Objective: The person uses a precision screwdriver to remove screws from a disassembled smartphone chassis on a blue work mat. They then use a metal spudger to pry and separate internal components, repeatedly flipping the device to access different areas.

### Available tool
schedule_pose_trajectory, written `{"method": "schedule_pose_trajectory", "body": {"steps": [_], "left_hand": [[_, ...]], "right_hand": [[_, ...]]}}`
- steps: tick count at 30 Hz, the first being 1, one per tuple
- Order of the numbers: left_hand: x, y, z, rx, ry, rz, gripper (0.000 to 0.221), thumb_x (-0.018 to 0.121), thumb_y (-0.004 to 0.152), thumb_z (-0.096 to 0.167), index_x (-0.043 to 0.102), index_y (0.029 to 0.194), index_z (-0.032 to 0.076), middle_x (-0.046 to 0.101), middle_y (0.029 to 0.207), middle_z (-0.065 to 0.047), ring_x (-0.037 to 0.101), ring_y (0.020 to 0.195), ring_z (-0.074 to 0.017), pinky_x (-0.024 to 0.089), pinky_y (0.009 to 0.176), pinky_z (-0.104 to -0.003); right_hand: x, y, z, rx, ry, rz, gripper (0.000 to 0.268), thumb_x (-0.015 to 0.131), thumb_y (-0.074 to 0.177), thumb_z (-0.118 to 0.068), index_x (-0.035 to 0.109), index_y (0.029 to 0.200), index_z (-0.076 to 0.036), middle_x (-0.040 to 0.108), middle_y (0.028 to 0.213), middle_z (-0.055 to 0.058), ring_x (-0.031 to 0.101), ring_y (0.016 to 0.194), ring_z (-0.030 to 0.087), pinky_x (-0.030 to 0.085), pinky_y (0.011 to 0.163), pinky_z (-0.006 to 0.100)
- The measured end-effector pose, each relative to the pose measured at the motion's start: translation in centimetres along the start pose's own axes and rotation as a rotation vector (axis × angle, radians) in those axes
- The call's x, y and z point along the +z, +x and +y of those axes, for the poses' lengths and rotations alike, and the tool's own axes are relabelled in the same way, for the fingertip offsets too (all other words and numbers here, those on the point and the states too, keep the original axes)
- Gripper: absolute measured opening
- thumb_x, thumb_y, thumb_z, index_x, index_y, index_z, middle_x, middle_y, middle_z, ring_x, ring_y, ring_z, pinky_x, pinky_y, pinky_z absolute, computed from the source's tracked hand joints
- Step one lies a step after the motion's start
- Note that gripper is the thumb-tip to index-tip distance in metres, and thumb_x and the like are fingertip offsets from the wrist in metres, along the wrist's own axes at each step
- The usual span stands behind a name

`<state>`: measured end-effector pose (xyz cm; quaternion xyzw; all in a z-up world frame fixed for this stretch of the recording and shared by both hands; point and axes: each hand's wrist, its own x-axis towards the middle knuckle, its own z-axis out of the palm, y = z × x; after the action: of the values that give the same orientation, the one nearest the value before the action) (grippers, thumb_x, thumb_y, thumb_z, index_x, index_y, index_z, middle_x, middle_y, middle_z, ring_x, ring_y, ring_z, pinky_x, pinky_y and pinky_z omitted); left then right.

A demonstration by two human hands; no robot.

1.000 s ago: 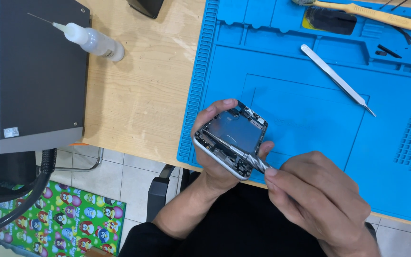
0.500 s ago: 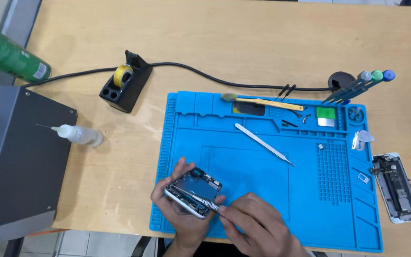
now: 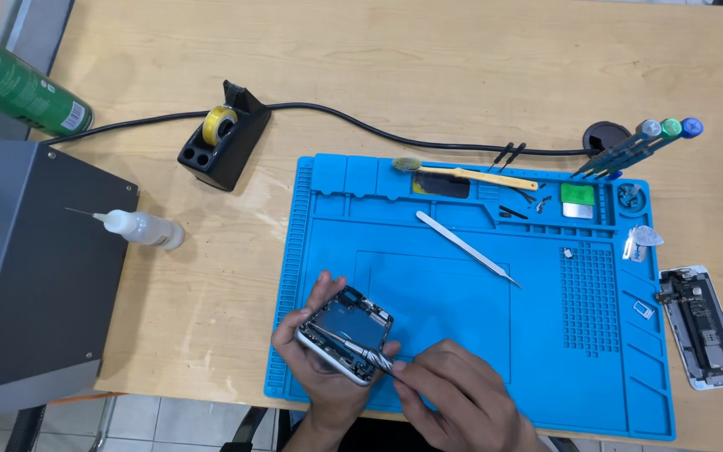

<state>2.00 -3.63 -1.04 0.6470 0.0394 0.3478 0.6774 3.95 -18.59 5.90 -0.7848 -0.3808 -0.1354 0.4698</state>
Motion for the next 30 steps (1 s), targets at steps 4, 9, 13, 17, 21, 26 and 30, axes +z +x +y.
{"method": "schedule_pose_trajectory", "body": {"steps": [4,9,13,17,21,26,30], "left_hand": [[-0.1,-0.1,-0.3,0.021,0.007,-0.035,0.088,0.092,0.075,0.031,0.03,0.136,0.017,0.044,0.153,-0.033,0.057,0.136,-0.0396,0.058,0.102,-0.046],[-0.1,0.1,0.4,0.025,-0.009,-0.069,0.087,0.09,0.08,0.03,0.029,0.141,0.02,0.044,0.154,-0.03,0.055,0.139,-0.0392,0.054,0.113,-0.051],[-0.4,0.2,0.2,0.083,-0.019,-0.096,0.083,0.089,0.082,0.028,0.029,0.138,0.022,0.048,0.151,-0.025,0.054,0.14,-0.0379,0.051,0.118,-0.05],[-0.2,0.1,0.1,0.09,-0.031,-0.086,0.081,0.089,0.083,0.03,0.029,0.138,0.022,0.048,0.151,-0.024,0.055,0.14,-0.0374,0.047,0.123,-0.053],[-0.1,-0.2,0.0,0.085,-0.04,-0.069,0.082,0.09,0.082,0.03,0.03,0.137,0.022,0.049,0.151,-0.022,0.057,0.139,-0.0371,0.048,0.122,-0.052],[-0.2,-0.2,-0.2,0.097,-0.001,-0.06,0.084,0.09,0.081,0.031,0.029,0.138,0.021,0.05,0.149,-0.023,0.058,0.137,-0.0371,0.05,0.12,-0.052],[-0.3,-0.2,-0.2,0.104,0.019,-0.068,0.085,0.091,0.08,0.031,0.029,0.137,0.021,0.051,0.148,-0.022,0.059,0.136,-0.036,0.051,0.119,-0.051]], "right_hand": [[-0.2,-0.7,0.3,-0.015,-0.046,-0.022,0.02,0.071,0.095,-0.014,0.071,0.109,-0.001,0.07,0.096,0.015,0.069,0.068,0.025,0.056,0.061,0.041],[-0.5,-0.2,-0.3,-0.016,-0.037,0.006,0.014,0.072,0.091,-0.008,0.069,0.101,0.002,0.069,0.093,0.017,0.069,0.068,0.026,0.057,0.059,0.039],[-0.6,-1.3,-0.3,-0.019,-0.079,0.015,0.022,0.074,0.091,-0.013,0.068,0.106,0.002,0.071,0.091,0.017,0.069,0.068,0.027,0.06,0.06,0.04],[-0.6,-1.2,-0.6,-0.011,-0.075,0.003,0.02,0.076,0.09,-0.009,0.067,0.104,0.002,0.069,0.087,0.017,0.068,0.066,0.026,0.059,0.059,0.038],[-0.9,-1.1,-1.1,0.0,-0.109,-0.007,0.017,0.076,0.089,-0.008,0.069,0.099,0.004,0.071,0.087,0.017,0.072,0.065,0.025,0.062,0.059,0.036],[-1.1,-0.8,-1.4,0.022,-0.115,-0.026,0.021,0.076,0.089,-0.009,0.07,0.103,0.005,0.073,0.086,0.017,0.074,0.067,0.024,0.063,0.061,0.035],[-1.1,-0.7,-1.4,0.042,-0.113,-0.042,0.023,0.075,0.09,-0.01,0.069,0.105,0.006,0.072,0.083,0.017,0.073,0.066,0.025,0.062,0.06,0.036]]}}
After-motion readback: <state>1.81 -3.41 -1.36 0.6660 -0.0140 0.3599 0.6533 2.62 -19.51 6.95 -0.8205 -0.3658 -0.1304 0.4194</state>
